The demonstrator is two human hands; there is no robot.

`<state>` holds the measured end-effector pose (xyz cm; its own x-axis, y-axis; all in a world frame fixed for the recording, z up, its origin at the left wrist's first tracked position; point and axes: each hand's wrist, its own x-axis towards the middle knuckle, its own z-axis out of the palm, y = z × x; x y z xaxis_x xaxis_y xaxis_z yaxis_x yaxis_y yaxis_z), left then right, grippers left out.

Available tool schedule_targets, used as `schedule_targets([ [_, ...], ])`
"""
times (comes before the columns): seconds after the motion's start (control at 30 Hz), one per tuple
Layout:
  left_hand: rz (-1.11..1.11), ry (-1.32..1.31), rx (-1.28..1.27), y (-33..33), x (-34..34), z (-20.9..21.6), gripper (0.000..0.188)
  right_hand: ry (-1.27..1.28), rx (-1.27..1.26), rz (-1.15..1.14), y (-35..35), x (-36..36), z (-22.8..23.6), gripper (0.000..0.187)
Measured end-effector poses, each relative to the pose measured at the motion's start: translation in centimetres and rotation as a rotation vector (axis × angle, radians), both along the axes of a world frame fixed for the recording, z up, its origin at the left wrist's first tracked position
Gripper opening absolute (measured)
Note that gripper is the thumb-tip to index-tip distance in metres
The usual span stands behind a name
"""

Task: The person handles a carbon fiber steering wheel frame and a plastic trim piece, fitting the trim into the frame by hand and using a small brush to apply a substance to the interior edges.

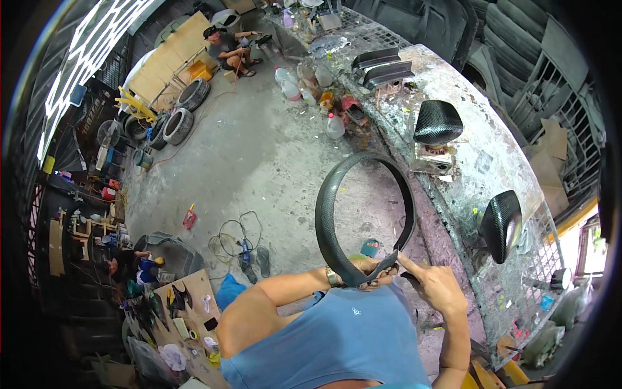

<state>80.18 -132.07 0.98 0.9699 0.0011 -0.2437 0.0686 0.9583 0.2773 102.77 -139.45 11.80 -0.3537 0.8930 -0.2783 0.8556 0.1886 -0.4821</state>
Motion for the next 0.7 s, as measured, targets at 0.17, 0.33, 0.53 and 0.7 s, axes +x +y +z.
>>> schedule_targets([
  [0.17,0.043,0.007,0.037,1.6,-0.2,-0.7,0.035,-0.041,-0.024,-0.054,1.1,-0.7,-0.6,0.073],
  [0.33,0.059,-0.068,-0.068,4.2,0.0,-1.4,0.032,-0.025,-0.014,-0.135,2.6,-1.5,-0.6,0.071],
  [0.53,0.076,0.219,-0.005,6.3,0.2,-1.3,0.027,0.035,0.010,-0.227,3.7,-2.1,-1.9,0.061],
  [0.7,0.158,0.359,0.056,7.1,-0.1,-3.1,0.023,0.269,0.154,-0.367,2.4,-1.4,-3.6,0.060],
])
